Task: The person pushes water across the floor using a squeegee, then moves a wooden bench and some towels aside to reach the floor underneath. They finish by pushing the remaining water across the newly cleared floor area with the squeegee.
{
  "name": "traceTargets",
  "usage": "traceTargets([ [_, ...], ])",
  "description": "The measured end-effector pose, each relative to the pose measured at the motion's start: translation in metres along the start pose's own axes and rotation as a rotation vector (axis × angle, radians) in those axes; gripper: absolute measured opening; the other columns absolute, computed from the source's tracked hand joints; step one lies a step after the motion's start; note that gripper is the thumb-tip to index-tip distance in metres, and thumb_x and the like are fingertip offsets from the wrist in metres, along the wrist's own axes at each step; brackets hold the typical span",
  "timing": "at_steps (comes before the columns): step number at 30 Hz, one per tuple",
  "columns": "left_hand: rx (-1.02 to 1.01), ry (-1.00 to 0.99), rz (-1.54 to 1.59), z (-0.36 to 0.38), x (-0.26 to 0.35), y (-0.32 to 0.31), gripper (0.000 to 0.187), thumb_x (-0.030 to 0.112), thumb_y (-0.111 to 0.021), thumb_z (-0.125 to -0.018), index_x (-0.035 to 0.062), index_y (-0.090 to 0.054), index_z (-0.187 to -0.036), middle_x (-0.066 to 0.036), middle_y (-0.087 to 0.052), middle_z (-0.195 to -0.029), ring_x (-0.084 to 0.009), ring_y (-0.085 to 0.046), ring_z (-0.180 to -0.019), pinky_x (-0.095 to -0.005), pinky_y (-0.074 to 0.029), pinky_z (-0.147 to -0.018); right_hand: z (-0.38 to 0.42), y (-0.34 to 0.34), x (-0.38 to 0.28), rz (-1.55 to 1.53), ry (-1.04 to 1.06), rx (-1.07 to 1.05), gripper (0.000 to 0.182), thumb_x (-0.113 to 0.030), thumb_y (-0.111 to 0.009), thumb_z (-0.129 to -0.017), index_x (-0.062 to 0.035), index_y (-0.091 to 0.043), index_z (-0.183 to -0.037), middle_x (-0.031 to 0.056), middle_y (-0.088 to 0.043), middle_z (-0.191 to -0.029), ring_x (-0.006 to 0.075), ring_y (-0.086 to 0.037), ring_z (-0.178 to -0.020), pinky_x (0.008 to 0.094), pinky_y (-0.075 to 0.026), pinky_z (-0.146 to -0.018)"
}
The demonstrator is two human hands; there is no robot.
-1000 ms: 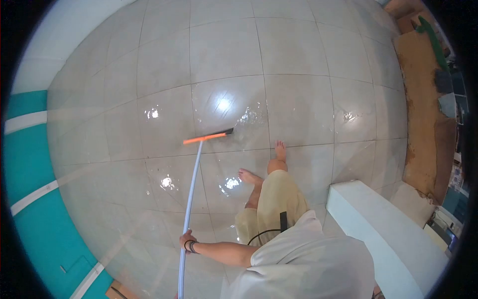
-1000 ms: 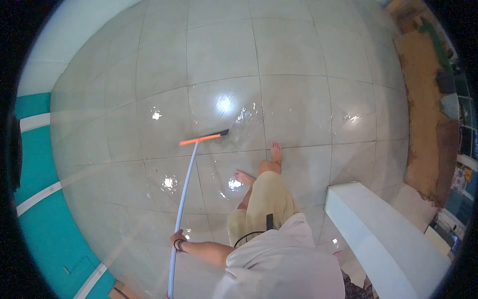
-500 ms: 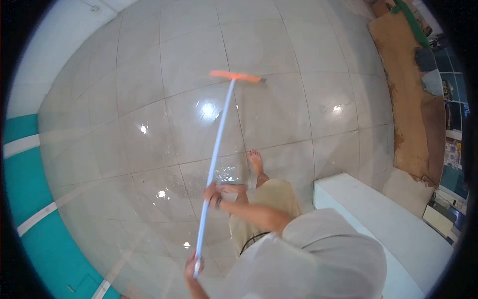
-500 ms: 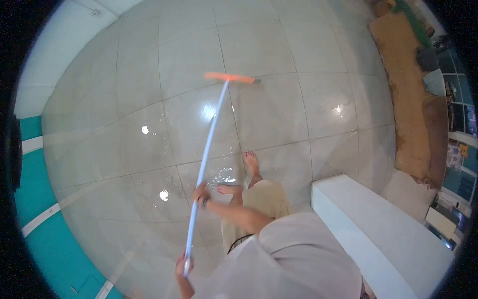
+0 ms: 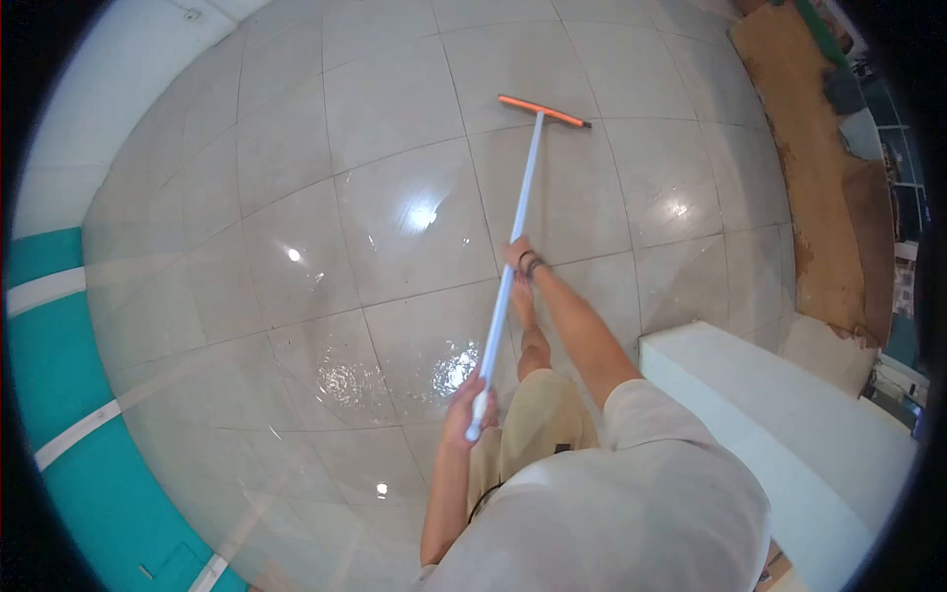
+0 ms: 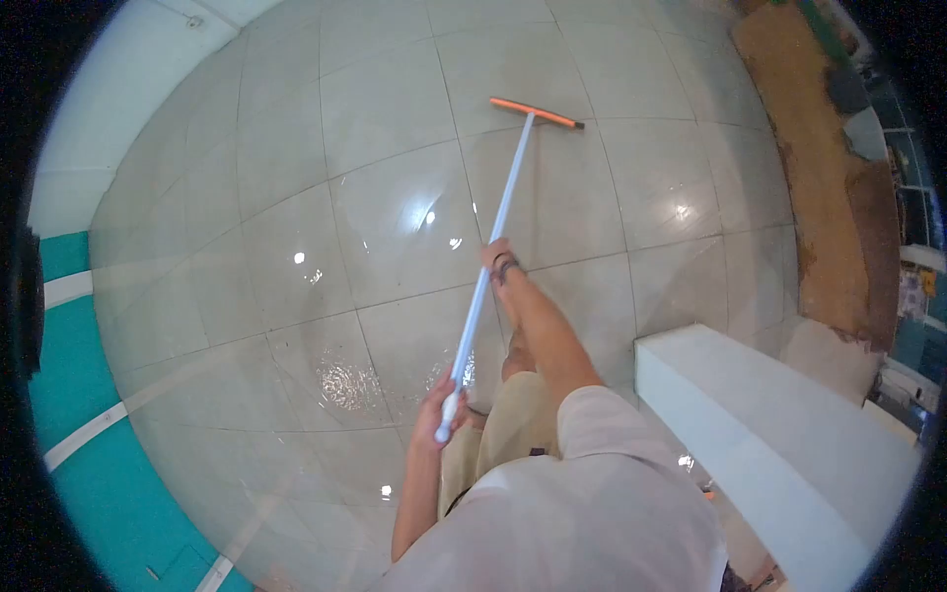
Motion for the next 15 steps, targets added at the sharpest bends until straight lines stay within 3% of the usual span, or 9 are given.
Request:
traceTargets([
  [1, 0.007, -0.011, -0.023, 0.022, -0.001, 0.031, 0.047, 0.016, -0.043, -0.083, 0.0109, -0.027, -0.127, -0.005, -0.047, -0.06, -0.0093, -0.036, -0.033, -0.0199, -0.029, -0.029, 0.021, -0.027, -0.004, 0.08, 0.042, -0.011, 0.047, -0.033, -0.048, -0.075, 0.008, -0.041, -0.098, 0.024, -0.056, -0.083, 0.0279, -0.06, -0.065, 0.0353, -0.049, -0.061],
  [3, 0.075, 0.006, -0.035, 0.082, -0.01, 0.096, 0.048, 0.015, -0.044, -0.082, 0.0089, -0.027, -0.126, -0.006, -0.047, -0.061, -0.0092, -0.035, -0.033, -0.0199, -0.029, -0.028, 0.059, -0.12, 0.01, -0.141, -0.009, 0.019, 0.049, -0.032, -0.048, -0.074, 0.0095, -0.038, -0.097, 0.0235, -0.057, -0.079, 0.0289, -0.06, -0.062, 0.0366, -0.05, -0.057],
  [4, 0.109, 0.007, -0.044, 0.109, -0.013, 0.121, 0.048, 0.015, -0.044, -0.082, 0.0081, -0.027, -0.126, -0.006, -0.046, -0.059, -0.0095, -0.035, -0.033, -0.02, -0.029, -0.028, 0.115, -0.137, -0.005, -0.401, -0.124, -0.084, 0.049, -0.031, -0.046, -0.075, 0.0094, -0.032, -0.098, 0.0236, -0.057, -0.075, 0.0294, -0.059, -0.06, 0.0369, -0.051, -0.052],
  [6, 0.16, 0.009, -0.038, 0.174, -0.023, 0.177, 0.048, 0.016, -0.045, -0.081, 0.0072, -0.027, -0.125, -0.006, -0.045, -0.057, -0.0102, -0.036, -0.034, -0.0202, -0.029, -0.029, 0.16, -0.224, 0.001, -0.316, -0.081, -0.081, 0.047, -0.024, -0.044, -0.077, 0.0096, -0.025, -0.104, 0.0263, -0.055, -0.078, 0.0327, -0.059, -0.057, 0.0366, -0.05, -0.04],
  [8, 0.225, 0.034, -0.008, 0.251, -0.044, 0.234, 0.049, 0.016, -0.046, -0.081, 0.0069, -0.027, -0.125, -0.007, -0.045, -0.057, -0.0111, -0.036, -0.033, -0.0207, -0.029, -0.029, 0.203, -0.335, 0.023, -0.205, -0.038, -0.062, 0.055, -0.026, -0.044, -0.078, 0.0114, -0.021, -0.11, 0.026, -0.056, -0.079, 0.0358, -0.057, -0.073, 0.0393, -0.049, -0.061],
  [9, 0.261, 0.048, 0.002, 0.288, -0.052, 0.258, 0.05, 0.017, -0.046, -0.081, 0.0067, -0.026, -0.125, -0.007, -0.045, -0.057, -0.0116, -0.035, -0.033, -0.021, -0.029, -0.029, 0.254, -0.357, 0.016, -0.299, -0.137, -0.186, 0.058, -0.026, -0.044, -0.078, 0.0119, -0.017, -0.113, 0.0259, -0.056, -0.082, 0.036, -0.057, -0.076, 0.0419, -0.047, -0.065],
  [11, 0.285, 0.076, 0.012, 0.364, -0.06, 0.281, 0.055, 0.018, -0.047, -0.08, 0.0069, -0.022, -0.127, -0.007, -0.044, -0.055, -0.0118, -0.035, -0.032, -0.0212, -0.029, -0.029, 0.335, -0.412, 0.011, -0.27, -0.088, -0.173, 0.051, -0.027, -0.048, -0.076, 0.0083, -0.027, -0.105, 0.0253, -0.054, -0.083, 0.0356, -0.057, -0.074, 0.0401, -0.047, -0.064],
  [13, 0.273, 0.086, -0.001, 0.437, -0.077, 0.305, 0.061, 0.019, -0.048, -0.079, 0.0071, -0.016, -0.129, -0.008, -0.043, -0.052, -0.0132, -0.036, -0.032, -0.0231, -0.03, -0.029, 0.413, -0.468, 0.012, -0.319, -0.21, -0.409, 0.06, -0.031, -0.046, -0.077, 0.0099, -0.02, -0.113, 0.0244, -0.055, -0.081, 0.0319, -0.058, -0.071, 0.0392, -0.049, -0.061],
  [15, 0.371, 0.122, -0.063, 0.503, -0.094, 0.323, 0.068, 0.022, -0.05, -0.077, 0.0089, -0.009, -0.131, -0.01, -0.044, -0.051, -0.0158, -0.038, -0.033, -0.0252, -0.031, -0.029, 0.472, -0.516, 0.014, -0.207, -0.129, -0.386, 0.066, -0.031, -0.044, -0.078, 0.0103, -0.013, -0.118, 0.0229, -0.057, -0.079, 0.0297, -0.06, -0.067, 0.0387, -0.05, -0.057],
])
Point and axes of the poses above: each hand's wrist, its own z-axis away from the middle knuckle, its own y-axis out of the back of the hand, x = y × z, the point moved 8 cm from there along -z, towards the middle knuckle
